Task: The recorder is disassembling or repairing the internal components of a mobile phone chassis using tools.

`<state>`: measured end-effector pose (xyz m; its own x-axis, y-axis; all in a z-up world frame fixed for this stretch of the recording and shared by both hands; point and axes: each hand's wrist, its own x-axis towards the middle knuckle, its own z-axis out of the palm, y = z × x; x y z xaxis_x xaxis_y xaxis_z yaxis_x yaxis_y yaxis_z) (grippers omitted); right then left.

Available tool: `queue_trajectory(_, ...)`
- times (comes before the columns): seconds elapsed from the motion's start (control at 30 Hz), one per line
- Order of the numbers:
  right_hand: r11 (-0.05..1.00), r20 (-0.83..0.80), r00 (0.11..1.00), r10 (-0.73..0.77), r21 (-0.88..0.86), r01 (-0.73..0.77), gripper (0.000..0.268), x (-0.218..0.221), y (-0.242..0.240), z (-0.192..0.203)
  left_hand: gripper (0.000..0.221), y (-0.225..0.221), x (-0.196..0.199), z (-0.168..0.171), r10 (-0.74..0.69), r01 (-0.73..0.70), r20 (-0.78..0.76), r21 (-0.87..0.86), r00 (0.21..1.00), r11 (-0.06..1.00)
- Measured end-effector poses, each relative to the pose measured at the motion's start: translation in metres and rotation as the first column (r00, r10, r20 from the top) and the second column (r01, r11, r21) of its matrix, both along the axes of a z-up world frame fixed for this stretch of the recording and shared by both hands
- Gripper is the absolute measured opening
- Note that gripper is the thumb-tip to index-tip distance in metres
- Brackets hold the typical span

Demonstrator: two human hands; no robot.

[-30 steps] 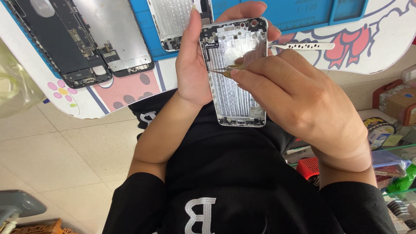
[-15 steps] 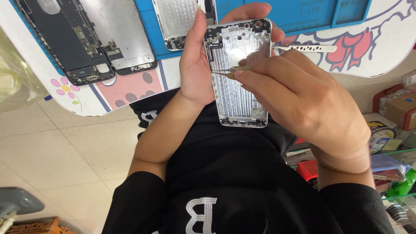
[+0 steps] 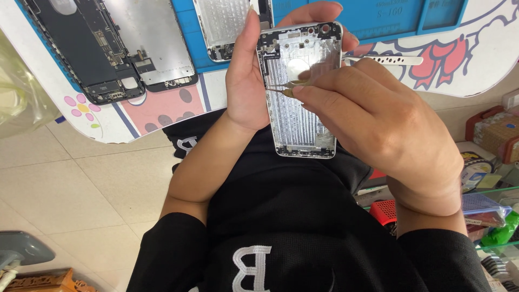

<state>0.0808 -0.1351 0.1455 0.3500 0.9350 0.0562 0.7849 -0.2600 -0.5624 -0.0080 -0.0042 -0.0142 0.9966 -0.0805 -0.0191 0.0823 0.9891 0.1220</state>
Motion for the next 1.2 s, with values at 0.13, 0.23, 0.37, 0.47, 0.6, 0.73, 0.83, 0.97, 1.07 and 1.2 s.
queue_trajectory(0.13,1.000,-0.006,1.000,-0.009,-0.006,0.009,0.033,-0.0005,-0.0003,-0.0003,0.077,0.0003,-0.0005,0.0010,-0.009,0.009,0.000,-0.007,1.000,1.000)
queue_trajectory(0.23,1.000,-0.001,1.000,-0.001,0.008,0.001,0.033,-0.0009,0.0001,-0.0016,0.077,0.0000,-0.0013,0.0013,-0.005,0.005,-0.007,-0.008,1.000,1.000)
queue_trajectory(0.37,1.000,-0.007,1.000,-0.024,0.001,0.024,0.032,-0.0020,0.0013,-0.0014,0.076,0.0012,-0.0010,0.0028,0.002,-0.002,0.016,0.005,1.000,1.000)
queue_trajectory(0.47,1.000,-0.029,0.999,-0.020,-0.009,0.019,0.031,-0.0007,0.0013,-0.0012,0.078,-0.0003,0.0002,0.0039,-0.009,0.008,-0.019,-0.049,1.000,0.999)
queue_trajectory(0.6,1.000,-0.036,0.999,-0.021,-0.020,0.020,0.031,-0.0003,0.0023,0.0006,0.077,-0.0009,-0.0003,0.0047,-0.009,0.008,-0.020,-0.045,1.000,0.999)
queue_trajectory(0.73,1.000,-0.046,0.999,-0.008,-0.014,0.007,0.031,0.0013,0.0016,-0.0022,0.077,0.0013,-0.0010,0.0040,-0.001,0.000,-0.016,-0.036,1.000,0.999)
queue_trajectory(0.83,1.000,-0.041,0.999,0.002,-0.013,-0.003,0.031,0.0024,0.0028,-0.0015,0.077,0.0014,-0.0012,0.0022,-0.010,0.009,-0.012,-0.041,1.000,0.999)
queue_trajectory(0.97,1.000,-0.076,0.997,0.006,-0.018,-0.007,0.030,0.0051,0.0009,-0.0010,0.077,0.0001,0.0010,0.0033,-0.011,0.009,-0.023,-0.098,1.000,0.995)
queue_trajectory(1.07,1.000,-0.067,0.998,0.013,0.002,-0.013,0.030,0.0049,0.0042,-0.0030,0.078,0.0009,0.0026,0.0073,0.004,-0.012,-0.048,-0.169,0.999,0.986)
queue_trajectory(1.2,1.000,-0.061,0.998,0.015,-0.019,-0.016,0.029,0.0059,0.0034,-0.0024,0.079,-0.0026,0.0064,0.0099,0.018,-0.033,-0.066,-0.243,0.998,0.969)
